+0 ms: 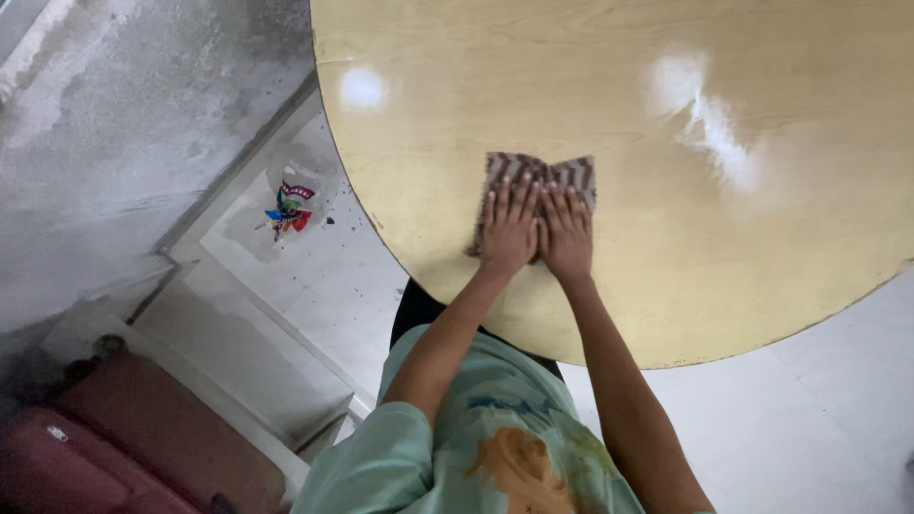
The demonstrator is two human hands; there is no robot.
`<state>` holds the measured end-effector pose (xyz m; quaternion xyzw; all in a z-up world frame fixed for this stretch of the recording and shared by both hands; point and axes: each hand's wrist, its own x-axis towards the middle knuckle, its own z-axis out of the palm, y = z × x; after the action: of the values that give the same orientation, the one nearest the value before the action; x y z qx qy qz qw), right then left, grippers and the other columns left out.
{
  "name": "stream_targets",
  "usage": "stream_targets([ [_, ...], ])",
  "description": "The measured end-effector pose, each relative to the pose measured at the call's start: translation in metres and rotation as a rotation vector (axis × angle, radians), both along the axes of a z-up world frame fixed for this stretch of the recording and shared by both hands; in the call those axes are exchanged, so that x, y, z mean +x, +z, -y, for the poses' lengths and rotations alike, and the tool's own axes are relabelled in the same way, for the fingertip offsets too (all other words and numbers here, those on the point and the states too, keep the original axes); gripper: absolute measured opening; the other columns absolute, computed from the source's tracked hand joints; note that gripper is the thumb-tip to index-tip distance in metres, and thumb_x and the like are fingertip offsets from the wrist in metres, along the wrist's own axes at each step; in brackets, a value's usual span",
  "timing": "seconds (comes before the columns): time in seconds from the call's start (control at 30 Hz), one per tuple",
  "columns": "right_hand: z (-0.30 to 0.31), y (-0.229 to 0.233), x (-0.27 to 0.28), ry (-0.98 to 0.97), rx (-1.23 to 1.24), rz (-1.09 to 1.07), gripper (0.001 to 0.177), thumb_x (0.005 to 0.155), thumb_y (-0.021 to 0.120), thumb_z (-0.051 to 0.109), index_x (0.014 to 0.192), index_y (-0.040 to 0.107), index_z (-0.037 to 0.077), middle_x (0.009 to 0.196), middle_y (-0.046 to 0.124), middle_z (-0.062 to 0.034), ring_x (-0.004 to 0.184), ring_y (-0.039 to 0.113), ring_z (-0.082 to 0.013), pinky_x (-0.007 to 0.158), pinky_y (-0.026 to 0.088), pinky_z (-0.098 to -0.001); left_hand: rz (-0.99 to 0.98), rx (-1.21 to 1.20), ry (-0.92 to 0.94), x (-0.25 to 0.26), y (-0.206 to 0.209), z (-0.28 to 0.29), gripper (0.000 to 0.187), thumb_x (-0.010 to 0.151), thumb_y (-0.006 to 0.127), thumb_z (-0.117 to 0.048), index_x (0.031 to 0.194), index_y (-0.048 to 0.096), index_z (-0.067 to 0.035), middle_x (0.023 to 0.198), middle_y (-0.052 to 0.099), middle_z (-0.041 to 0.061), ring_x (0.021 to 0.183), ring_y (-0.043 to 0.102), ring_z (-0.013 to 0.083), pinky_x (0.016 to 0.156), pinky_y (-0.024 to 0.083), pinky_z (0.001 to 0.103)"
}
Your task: The person wipes a round wooden table with a patterned cloth. They spray liquid from an orange spray bottle onto the table and continue wiping the surface.
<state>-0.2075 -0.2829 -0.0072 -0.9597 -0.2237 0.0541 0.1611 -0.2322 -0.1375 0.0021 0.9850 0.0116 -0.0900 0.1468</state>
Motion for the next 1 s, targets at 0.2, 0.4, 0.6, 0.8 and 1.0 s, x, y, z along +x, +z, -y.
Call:
stream_targets([
  [0.2, 0.022, -0.001, 0.069, -0.344, -0.012, 0.027, 0.054, 0.112, 0.041, 0.031, 0.161, 0.044, 0.008, 0.170, 0.034, -0.0126, 0.159, 0.025, -0.0338, 0.126, 0.017, -0.0503, 0.075, -0.081, -0.255, 0.105, -0.007, 0.029, 0.061, 0.111, 0.035, -0.039, 0.168, 0.025, -0.020, 0.176, 0.016, -0.003, 0.163, 0.012, 0.0216, 0.132, 0.004, 0.047],
  [0.4, -0.027, -0.020, 0.182, -0.631, -0.094, 0.186, 0.054, 0.113, 0.040, 0.038, 0.160, 0.045, 0.010, 0.170, 0.031, -0.0110, 0.159, 0.021, -0.0345, 0.125, 0.018, -0.0470, 0.082, -0.113, -0.342, 0.238, -0.025, -0.007, 0.058, 0.114, 0.029, -0.043, 0.169, 0.021, -0.024, 0.175, 0.016, -0.004, 0.162, 0.010, 0.0195, 0.131, 0.001, 0.044],
  [0.6, -0.077, 0.005, 0.220, -0.462, -0.077, 0.124, 0.055, 0.115, 0.035, 0.033, 0.164, 0.041, 0.008, 0.172, 0.027, -0.0144, 0.159, 0.018, -0.0396, 0.126, 0.012, -0.0536, 0.048, -0.058, -0.123, 0.256, 0.002, -0.053, 0.058, 0.112, 0.032, -0.049, 0.166, 0.024, -0.029, 0.174, 0.018, -0.003, 0.161, 0.013, 0.0191, 0.133, 0.008, 0.043],
  [0.8, -0.088, 0.011, 0.166, 0.022, 0.005, 0.132, 0.055, 0.112, 0.042, 0.035, 0.162, 0.046, 0.011, 0.170, 0.031, -0.0147, 0.156, 0.022, -0.0420, 0.126, 0.013, -0.0571, 0.207, -0.042, 0.261, 0.145, 0.002, -0.076, 0.058, 0.109, 0.040, -0.043, 0.164, 0.030, -0.027, 0.173, 0.022, -0.001, 0.161, 0.020, 0.0257, 0.132, 0.018, 0.046],
  [1.0, -0.025, 0.009, 0.032, 0.266, 0.068, 0.083, 0.052, 0.109, 0.045, 0.035, 0.158, 0.048, 0.018, 0.167, 0.038, -0.0078, 0.155, 0.029, -0.0328, 0.126, 0.016, -0.0523, 0.118, 0.007, 0.474, -0.014, -0.015, 0.001, 0.064, 0.107, 0.039, -0.039, 0.166, 0.027, -0.018, 0.174, 0.016, 0.008, 0.160, 0.013, 0.0365, 0.129, 0.010, 0.053],
])
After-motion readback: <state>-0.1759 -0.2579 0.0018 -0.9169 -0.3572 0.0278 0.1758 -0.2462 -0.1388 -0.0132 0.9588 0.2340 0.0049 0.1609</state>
